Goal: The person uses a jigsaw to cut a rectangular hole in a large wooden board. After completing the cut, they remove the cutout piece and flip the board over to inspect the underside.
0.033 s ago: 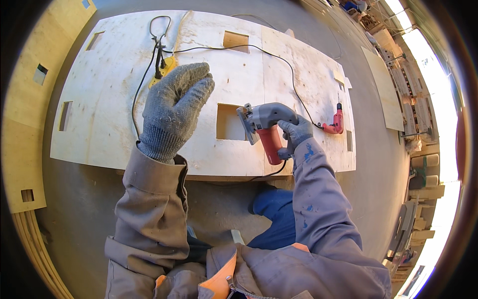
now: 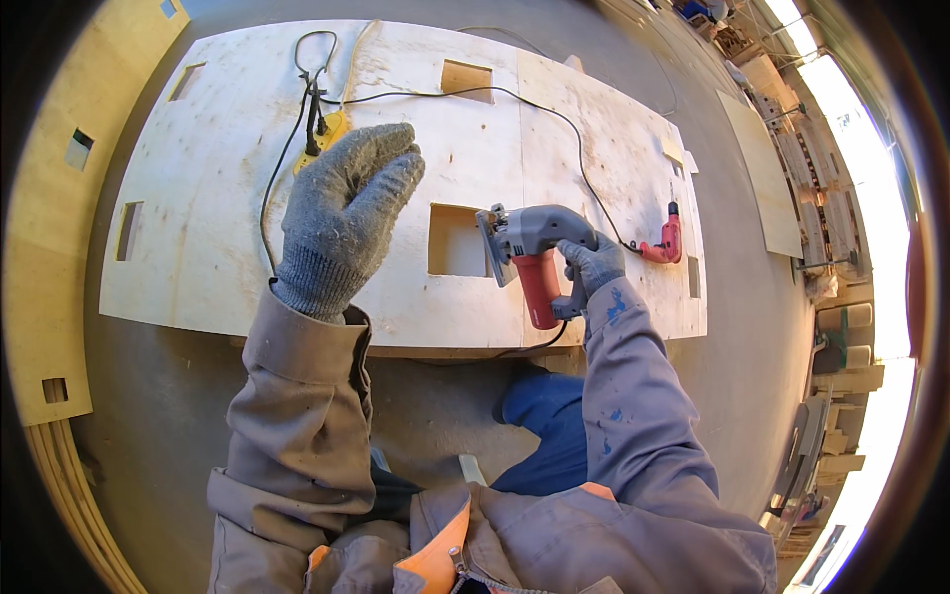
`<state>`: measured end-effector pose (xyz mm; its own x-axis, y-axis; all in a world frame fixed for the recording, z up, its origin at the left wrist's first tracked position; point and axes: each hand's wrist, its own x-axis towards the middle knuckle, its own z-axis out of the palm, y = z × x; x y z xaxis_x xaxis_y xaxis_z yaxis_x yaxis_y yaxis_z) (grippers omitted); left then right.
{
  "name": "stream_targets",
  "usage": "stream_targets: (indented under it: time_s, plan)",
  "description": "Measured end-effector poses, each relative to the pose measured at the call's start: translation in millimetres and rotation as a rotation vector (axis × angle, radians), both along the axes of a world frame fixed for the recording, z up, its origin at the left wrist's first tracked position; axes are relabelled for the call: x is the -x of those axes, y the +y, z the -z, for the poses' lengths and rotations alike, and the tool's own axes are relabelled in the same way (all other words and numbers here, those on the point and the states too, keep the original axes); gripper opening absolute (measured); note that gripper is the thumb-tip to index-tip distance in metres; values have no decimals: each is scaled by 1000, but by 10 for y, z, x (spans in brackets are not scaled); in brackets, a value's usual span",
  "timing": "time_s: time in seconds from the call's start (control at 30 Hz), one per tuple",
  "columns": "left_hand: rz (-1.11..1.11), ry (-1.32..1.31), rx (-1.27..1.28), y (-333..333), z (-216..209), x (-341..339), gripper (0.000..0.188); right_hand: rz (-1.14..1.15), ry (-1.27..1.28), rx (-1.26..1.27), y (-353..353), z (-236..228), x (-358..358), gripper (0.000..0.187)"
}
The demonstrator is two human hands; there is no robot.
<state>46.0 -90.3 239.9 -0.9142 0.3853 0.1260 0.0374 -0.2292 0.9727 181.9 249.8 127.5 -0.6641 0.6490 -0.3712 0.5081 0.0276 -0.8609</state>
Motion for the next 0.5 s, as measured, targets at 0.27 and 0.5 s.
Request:
stream_targets:
  time_s: [0.27, 0.5]
  plan:
    - [34, 207, 267, 271, 89, -95, 38, 258, 130, 41, 401, 157, -588, 15]
    - [76, 368, 478, 579, 209, -95, 34, 400, 327, 279, 978, 552, -902, 24]
